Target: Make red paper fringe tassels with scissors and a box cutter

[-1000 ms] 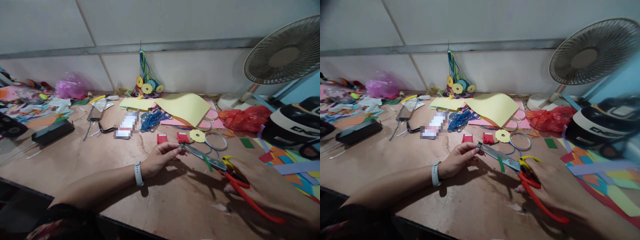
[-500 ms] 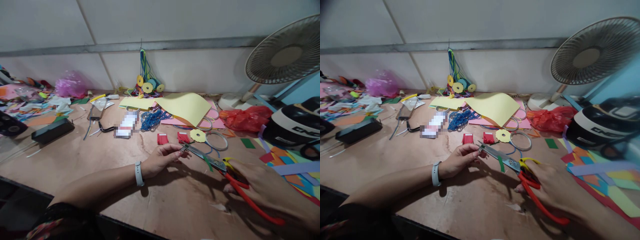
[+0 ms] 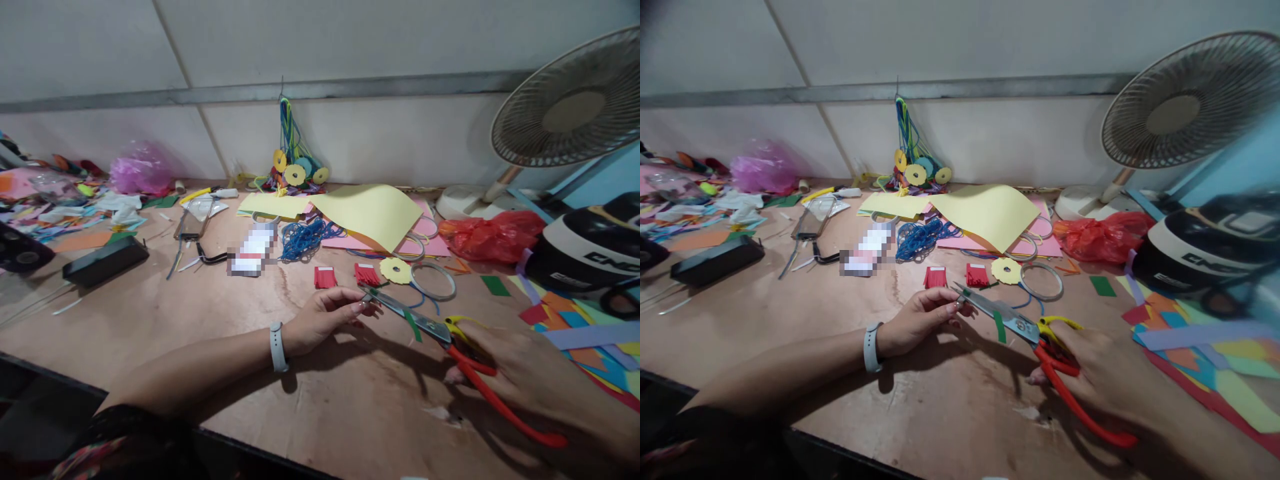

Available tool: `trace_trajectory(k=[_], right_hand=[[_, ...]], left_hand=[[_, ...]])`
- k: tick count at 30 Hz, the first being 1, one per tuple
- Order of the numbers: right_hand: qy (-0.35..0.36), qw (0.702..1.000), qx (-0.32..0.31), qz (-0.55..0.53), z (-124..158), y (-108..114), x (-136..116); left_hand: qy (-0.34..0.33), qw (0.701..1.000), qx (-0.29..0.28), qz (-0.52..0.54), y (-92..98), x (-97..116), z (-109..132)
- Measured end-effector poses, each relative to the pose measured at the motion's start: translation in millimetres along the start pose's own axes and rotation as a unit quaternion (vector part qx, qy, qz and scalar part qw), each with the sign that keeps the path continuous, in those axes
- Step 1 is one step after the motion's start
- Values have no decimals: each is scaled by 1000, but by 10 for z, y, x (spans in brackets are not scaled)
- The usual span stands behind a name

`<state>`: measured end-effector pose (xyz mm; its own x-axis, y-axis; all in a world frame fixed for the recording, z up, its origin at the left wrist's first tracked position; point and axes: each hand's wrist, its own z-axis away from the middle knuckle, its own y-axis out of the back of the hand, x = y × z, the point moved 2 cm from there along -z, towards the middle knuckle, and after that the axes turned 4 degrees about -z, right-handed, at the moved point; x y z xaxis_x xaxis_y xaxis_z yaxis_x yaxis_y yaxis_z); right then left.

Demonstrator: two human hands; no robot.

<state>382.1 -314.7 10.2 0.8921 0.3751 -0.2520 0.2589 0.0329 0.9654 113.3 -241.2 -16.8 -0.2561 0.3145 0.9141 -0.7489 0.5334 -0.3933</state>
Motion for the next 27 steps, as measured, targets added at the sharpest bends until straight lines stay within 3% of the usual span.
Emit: trace_trajectory(k=[5,11,14,20,23,27], right_hand=[[3,1000,-12,27,2,46,-31],[104,993,0,50,16,45,26],[103,993,7,63,15,42,8],[0,999,27,42,20,57,-37],[-14,999,26,41,29,60,-15],[0,998,29,57,12,70,-4]], left_hand=[[-22,997,6,-75,-1,27,-2],[-152,959,40,-237,24,111,-8],[-125,968,25,-216,27,68,-6],[1,990,28,-138,8,-23,10],[11,992,40,-122,-7,3,14],[-32,987,79,-138,3,45,11]])
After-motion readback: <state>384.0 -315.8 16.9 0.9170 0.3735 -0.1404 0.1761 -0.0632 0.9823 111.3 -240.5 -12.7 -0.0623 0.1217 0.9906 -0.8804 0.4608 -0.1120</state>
